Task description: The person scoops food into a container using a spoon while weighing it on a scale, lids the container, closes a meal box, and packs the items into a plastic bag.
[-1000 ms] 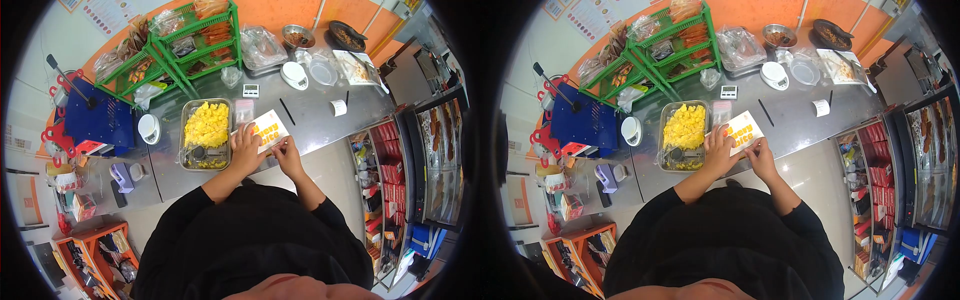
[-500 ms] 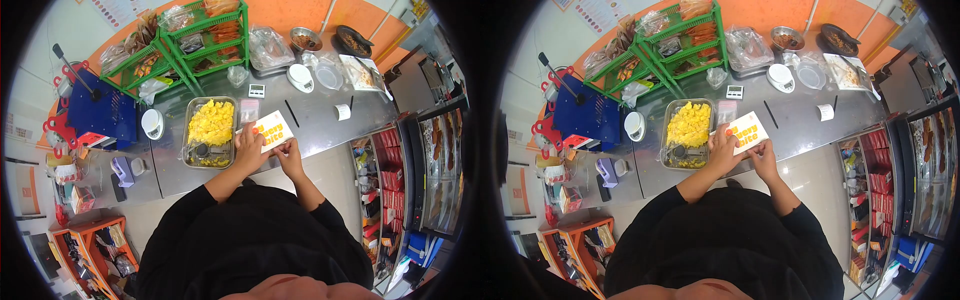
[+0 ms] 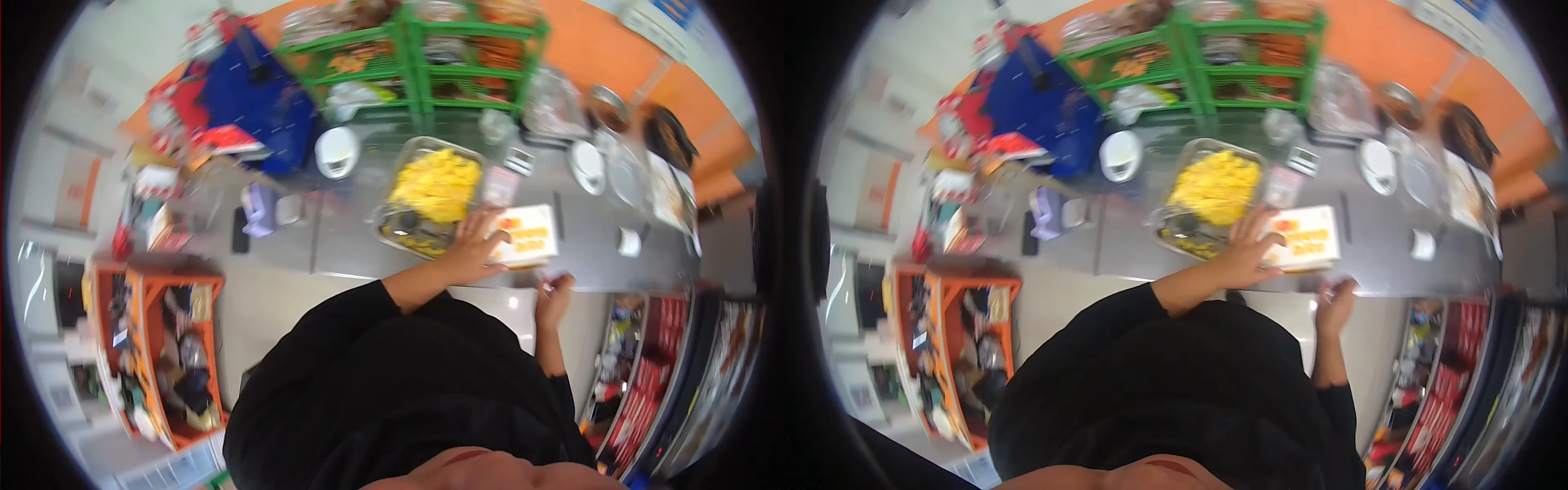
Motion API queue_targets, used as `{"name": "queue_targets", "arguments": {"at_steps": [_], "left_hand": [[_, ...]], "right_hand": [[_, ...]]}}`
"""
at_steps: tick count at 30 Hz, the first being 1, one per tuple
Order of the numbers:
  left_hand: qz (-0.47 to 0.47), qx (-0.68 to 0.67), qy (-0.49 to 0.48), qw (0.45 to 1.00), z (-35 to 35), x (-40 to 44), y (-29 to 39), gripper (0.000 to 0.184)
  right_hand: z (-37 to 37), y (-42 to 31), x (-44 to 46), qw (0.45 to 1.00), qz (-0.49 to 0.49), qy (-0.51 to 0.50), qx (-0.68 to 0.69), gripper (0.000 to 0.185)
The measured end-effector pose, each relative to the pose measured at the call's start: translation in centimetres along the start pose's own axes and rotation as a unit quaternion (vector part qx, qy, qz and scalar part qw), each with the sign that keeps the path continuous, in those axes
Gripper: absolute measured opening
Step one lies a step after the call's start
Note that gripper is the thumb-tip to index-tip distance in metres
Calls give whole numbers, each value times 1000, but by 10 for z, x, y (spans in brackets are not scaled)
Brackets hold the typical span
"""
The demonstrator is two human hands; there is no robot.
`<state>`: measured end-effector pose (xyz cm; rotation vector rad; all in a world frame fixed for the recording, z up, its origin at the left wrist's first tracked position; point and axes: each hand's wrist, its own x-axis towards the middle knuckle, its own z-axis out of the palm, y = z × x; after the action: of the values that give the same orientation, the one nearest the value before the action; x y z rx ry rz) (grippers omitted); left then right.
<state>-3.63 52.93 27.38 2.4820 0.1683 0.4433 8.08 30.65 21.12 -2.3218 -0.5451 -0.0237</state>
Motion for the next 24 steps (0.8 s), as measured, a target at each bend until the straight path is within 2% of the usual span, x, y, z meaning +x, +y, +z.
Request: {"name": "queue_targets", "arguments": {"at_steps": [1,2,3,4,5,7,9,10,14,15,16,17,18,19,20,21,22,24], "left_hand": [[4,-24,28,999,-12,-13,-9,41],[12,-46,58,997,-26,-26,-19,40],[-5,-7,87,996,-48,-44,-22,37],[-47,31,116,992,-75,-80,-42,37],[-87,57,177,979,-80,-111,-59,39],[-162,111,277,940,-92,-169,-85,41],[-247,153,335,896,-108,-220,-100,41],[-291,165,351,874,-115,-244,-105,41],[-344,158,408,831,-128,-333,-137,47],[-362,152,412,822,-131,-353,-144,46],[-381,146,414,813,-136,-373,-151,46],[-384,140,415,813,-142,-391,-155,46],[-395,113,423,807,-147,-406,-159,45],[-401,88,432,803,-155,-417,-169,45],[-399,81,432,805,-166,-426,-176,45],[-411,54,421,806,-177,-435,-179,45],[-424,26,409,808,-184,-445,-182,45],[-397,42,390,830,-203,-456,-200,41]], "right_hand": [[1,22,-15,998,16,8,68,29],[5,38,-30,991,-21,38,127,25],[14,103,-59,999,27,-40,24,22],[30,129,-74,986,47,-159,-24,23],[37,140,-90,951,75,-288,-89,23],[50,149,-104,827,67,-520,-201,24],[66,139,-98,691,26,-670,-268,25],[74,122,-90,632,2,-718,-293,26],[124,6,-49,419,-98,-820,-376,31],[138,-43,-42,427,-136,-814,-371,32],[151,-94,-40,483,-176,-786,-344,33],[156,-160,-45,617,-223,-710,-257,35],[153,-245,-60,758,-249,-589,-130,32],[178,-292,-79,810,-306,-499,23,26],[210,-335,-100,803,-215,-525,182,18],[251,-361,-122,712,-57,-609,344,20],[276,-393,-142,667,24,-640,381,33],[332,-439,-182,708,133,-588,368,36]]}}
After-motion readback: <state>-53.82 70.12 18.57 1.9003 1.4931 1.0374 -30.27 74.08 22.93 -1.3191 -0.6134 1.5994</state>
